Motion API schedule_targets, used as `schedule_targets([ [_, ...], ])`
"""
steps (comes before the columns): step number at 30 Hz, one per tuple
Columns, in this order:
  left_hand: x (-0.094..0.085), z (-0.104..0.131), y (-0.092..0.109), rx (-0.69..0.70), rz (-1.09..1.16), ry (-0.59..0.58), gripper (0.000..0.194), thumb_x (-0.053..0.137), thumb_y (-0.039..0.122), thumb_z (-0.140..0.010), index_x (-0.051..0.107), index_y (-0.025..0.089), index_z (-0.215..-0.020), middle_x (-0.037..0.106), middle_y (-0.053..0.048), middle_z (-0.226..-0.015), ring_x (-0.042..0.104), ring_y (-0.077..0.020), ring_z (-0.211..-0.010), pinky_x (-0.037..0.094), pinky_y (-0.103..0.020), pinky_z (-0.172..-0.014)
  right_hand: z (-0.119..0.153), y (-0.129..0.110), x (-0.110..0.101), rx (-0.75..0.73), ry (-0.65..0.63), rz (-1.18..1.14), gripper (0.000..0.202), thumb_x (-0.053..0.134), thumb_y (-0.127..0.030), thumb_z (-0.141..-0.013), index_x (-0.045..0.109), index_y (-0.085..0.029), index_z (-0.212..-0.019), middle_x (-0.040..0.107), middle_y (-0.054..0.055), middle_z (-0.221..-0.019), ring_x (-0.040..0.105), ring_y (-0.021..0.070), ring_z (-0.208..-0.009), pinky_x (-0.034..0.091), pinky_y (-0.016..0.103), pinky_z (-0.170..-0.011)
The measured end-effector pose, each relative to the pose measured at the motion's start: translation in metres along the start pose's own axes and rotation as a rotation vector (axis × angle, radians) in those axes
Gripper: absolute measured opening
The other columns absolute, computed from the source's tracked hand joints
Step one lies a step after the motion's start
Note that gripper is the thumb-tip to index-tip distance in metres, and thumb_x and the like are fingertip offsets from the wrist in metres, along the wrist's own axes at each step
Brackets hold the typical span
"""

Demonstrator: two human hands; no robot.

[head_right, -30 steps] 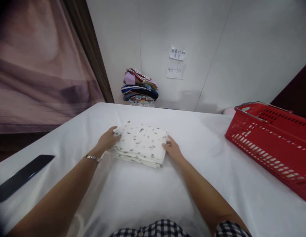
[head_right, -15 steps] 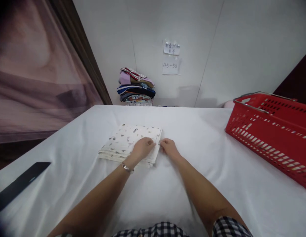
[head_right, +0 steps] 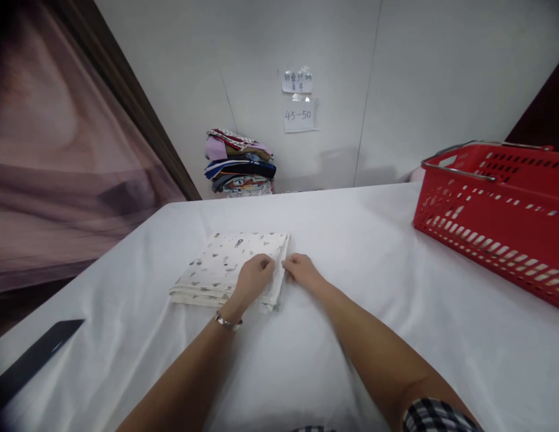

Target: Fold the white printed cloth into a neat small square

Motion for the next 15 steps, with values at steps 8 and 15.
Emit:
schedule_targets([
  [8, 0.010, 0.004, 0.012, 0.152, -0.126, -0.062, 0.019, 0.044, 0.024, -0.084, 0.056, 0.019, -0.071, 0.060, -0.002, -0.078, 0.053, -0.0139, -0.072, 0.035, -0.026, -0.063, 0.005, -0.003, 0.007, 0.039, -0.067, -0.079, 0.023, 0.057, -0.033, -0.077, 0.048, -0.019, -0.061, 0.051, -0.005, -0.040, 0.040, 0.0063, -0.034, 0.028, 0.018, -0.037],
  [15, 0.010, 0.008, 0.008, 0.031, -0.179, -0.133, 0.021, 0.057, 0.041, -0.076, 0.056, 0.021, -0.080, 0.062, -0.001, -0.079, 0.055, -0.0158, -0.069, 0.033, -0.026, -0.056, 0.003, -0.003, 0.008, 0.030, -0.059, -0.161, 0.017, 0.059, -0.028, -0.074, 0.052, -0.019, -0.062, 0.050, -0.006, -0.042, 0.043, 0.0070, -0.037, 0.029, 0.019, -0.039],
])
Point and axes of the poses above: each hand's wrist, its own z-axis away from the middle knuckle, its own x-axis out of the palm, y = z × x, the point moved 8 cm from there along -z, towards the middle knuckle
